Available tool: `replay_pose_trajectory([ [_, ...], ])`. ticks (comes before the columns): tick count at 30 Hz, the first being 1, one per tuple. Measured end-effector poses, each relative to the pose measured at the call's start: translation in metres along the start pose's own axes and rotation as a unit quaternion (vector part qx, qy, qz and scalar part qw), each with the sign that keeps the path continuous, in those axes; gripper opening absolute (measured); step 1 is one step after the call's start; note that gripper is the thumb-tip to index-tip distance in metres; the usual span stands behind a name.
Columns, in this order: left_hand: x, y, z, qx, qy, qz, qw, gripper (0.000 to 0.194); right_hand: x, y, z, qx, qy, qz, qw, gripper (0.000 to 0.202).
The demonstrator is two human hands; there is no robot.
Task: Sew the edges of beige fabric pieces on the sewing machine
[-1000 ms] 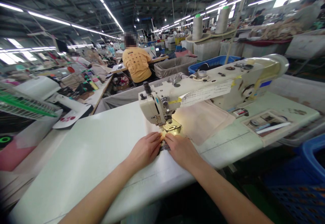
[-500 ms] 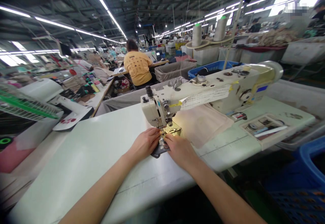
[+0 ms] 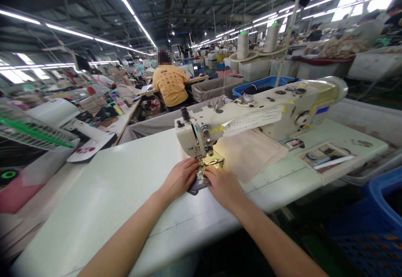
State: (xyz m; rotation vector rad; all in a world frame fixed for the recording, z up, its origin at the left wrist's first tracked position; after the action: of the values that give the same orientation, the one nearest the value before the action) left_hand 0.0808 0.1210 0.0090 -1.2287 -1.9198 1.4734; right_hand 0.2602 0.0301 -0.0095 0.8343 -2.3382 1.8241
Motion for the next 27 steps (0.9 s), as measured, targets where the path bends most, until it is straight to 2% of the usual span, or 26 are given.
replay_pose_trajectory([
  [11, -0.001, 0.002, -0.001, 0.014, -0.046, -0.036, 0.998, 0.029, 0.001, -0.001, 0.001, -0.014, 0.012, -0.007, 1.000, 0.030],
  [16, -0.005, -0.005, -0.002, 0.032, -0.079, -0.066, 0.994, 0.028, 0.002, -0.003, 0.001, -0.016, 0.014, -0.011, 1.000, 0.029],
  [21, -0.016, -0.015, 0.001, 0.085, -0.126, -0.037, 0.988, 0.025, 0.000, -0.005, 0.001, -0.030, 0.017, -0.031, 0.999, 0.024],
  [24, -0.027, -0.016, 0.006, 0.115, -0.107, -0.008, 0.988, 0.027, 0.001, -0.005, 0.005, -0.064, 0.006, -0.063, 0.996, 0.022],
  [27, -0.037, -0.013, 0.008, 0.105, -0.099, -0.041, 0.989, 0.022, 0.003, -0.005, 0.010, -0.076, -0.009, -0.093, 0.993, 0.019],
])
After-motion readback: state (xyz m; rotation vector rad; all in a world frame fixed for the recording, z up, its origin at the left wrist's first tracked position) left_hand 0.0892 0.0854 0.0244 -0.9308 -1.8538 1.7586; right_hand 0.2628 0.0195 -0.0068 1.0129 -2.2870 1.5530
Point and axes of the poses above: each hand's wrist, its own z-axis away from the middle knuckle, its own y-axis out of the palm, x = y × z, the point moved 1 cm from there along -z, towards the middle knuckle, and after that the axes turned 6 degrees about -y, right-handed, at the moved point
